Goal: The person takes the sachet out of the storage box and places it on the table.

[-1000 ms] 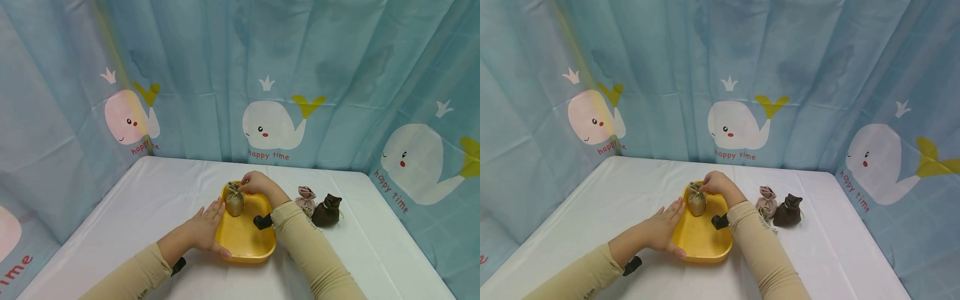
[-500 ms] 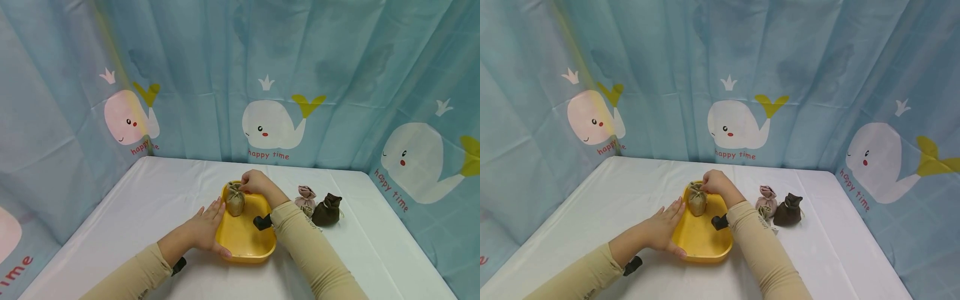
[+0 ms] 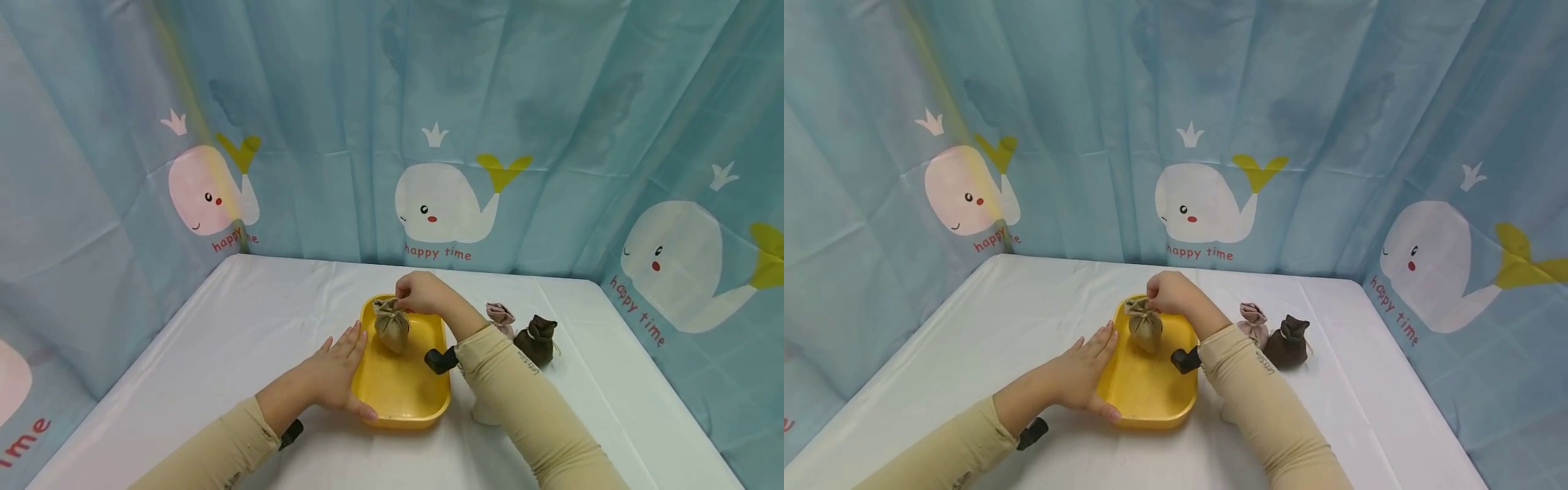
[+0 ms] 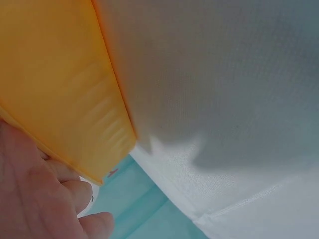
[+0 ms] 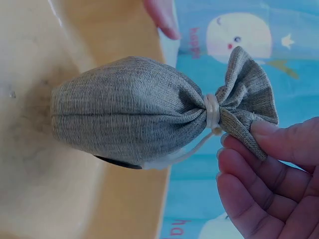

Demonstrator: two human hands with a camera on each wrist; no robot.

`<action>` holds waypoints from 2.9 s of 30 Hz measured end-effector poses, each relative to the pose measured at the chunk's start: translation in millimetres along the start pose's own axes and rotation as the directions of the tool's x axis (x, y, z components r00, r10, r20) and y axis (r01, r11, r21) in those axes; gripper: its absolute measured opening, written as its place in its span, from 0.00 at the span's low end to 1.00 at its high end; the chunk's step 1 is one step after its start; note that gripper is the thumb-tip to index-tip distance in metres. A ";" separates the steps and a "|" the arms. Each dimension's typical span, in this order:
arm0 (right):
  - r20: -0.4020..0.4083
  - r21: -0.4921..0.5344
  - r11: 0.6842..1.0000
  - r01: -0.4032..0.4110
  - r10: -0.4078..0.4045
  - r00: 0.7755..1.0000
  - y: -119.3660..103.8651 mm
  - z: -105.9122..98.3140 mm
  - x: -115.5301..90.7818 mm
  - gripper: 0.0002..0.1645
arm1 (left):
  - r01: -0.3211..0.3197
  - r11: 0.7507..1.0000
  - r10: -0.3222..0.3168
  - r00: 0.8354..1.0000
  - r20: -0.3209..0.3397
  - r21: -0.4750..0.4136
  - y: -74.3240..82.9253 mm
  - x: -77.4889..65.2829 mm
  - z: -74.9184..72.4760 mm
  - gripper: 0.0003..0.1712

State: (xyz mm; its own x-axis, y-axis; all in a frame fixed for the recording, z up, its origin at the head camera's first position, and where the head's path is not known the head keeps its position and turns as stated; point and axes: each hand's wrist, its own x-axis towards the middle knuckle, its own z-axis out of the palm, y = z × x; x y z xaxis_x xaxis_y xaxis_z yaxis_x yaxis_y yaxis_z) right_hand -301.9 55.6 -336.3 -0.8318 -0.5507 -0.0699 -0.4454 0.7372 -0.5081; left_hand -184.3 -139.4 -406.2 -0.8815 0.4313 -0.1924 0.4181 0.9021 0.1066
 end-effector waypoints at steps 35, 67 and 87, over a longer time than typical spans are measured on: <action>-0.314 0.027 0.998 0.061 -0.049 0.948 33.3 -119.0 -161.4 0.05 | 0.057 0.998 -0.057 0.998 0.024 0.003 3.7 -0.4 -4.7 0.83; -0.206 0.093 0.994 -0.063 0.082 0.975 138.5 -83.2 -209.4 0.05 | 0.062 0.998 -0.062 0.998 0.034 0.002 4.5 1.5 -4.2 0.83; -0.140 0.262 0.958 -0.114 0.154 0.978 165.0 -46.8 -198.5 0.05 | 0.071 0.997 -0.072 0.997 0.033 0.006 5.5 1.9 -4.2 0.83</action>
State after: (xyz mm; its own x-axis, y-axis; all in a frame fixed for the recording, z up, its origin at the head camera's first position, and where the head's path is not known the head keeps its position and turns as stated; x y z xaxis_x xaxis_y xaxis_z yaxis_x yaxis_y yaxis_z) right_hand -225.8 304.9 -366.1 -0.9286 -0.3702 -0.0268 -0.2454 0.6665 -0.7040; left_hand -184.6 -133.7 -401.9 -0.9014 0.3659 -0.2314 0.3554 0.9306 0.0872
